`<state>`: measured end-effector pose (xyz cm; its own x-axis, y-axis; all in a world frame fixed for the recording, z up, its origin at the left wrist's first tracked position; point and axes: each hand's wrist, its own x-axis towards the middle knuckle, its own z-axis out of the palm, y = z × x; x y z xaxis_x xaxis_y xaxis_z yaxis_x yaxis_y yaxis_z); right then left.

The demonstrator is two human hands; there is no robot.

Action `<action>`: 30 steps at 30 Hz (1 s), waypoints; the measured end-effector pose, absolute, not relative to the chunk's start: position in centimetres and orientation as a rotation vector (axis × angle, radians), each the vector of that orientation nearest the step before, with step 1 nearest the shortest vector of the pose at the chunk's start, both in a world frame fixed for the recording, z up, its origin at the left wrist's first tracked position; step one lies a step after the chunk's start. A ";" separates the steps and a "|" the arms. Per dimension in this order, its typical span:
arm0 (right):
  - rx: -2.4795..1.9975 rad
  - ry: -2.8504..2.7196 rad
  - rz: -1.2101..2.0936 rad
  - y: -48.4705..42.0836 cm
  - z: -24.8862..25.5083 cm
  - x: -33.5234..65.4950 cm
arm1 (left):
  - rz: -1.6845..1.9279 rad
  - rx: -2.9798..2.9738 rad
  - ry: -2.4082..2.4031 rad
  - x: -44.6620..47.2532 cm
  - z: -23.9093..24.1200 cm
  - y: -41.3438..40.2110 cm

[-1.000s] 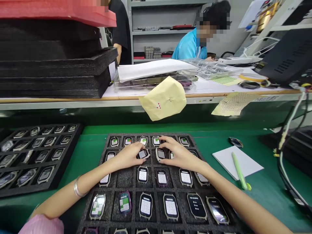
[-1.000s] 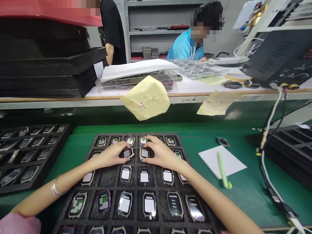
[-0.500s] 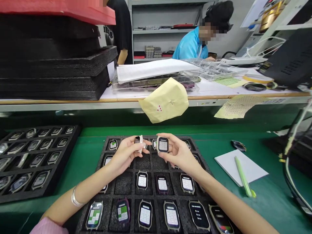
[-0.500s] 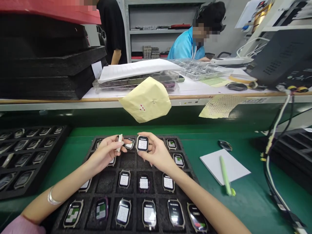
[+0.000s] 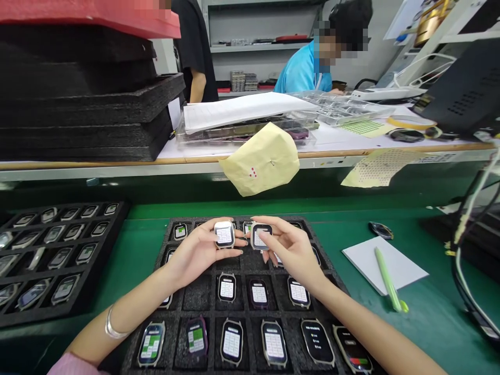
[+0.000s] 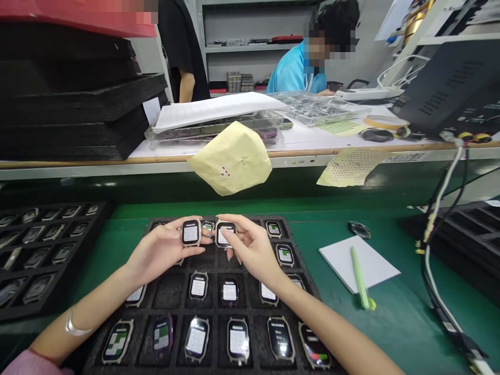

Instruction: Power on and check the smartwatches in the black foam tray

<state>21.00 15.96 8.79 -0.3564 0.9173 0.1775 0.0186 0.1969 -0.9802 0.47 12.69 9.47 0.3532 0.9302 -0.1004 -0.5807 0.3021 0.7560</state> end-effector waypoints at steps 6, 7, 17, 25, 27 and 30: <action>-0.892 -1.627 1.266 15.4 9.3 21.5 | 1.256 1.064 0.745 1.2 8.6 12.0; -0.888 -1.624 1.258 15.3 9.3 21.5 | 1.248 1.098 0.755 1.3 8.7 11.9; -0.858 -1.622 1.282 14.9 9.7 21.7 | 1.236 1.104 0.758 1.2 8.9 11.6; -0.826 -1.583 1.390 14.6 10.5 21.7 | 1.165 0.898 0.631 0.6 10.1 10.8; -0.823 -1.584 1.394 14.5 10.5 21.7 | 1.162 0.904 0.625 0.5 10.1 10.6; -0.784 -1.558 1.417 14.1 10.6 21.9 | 1.138 0.939 0.614 0.5 9.7 10.5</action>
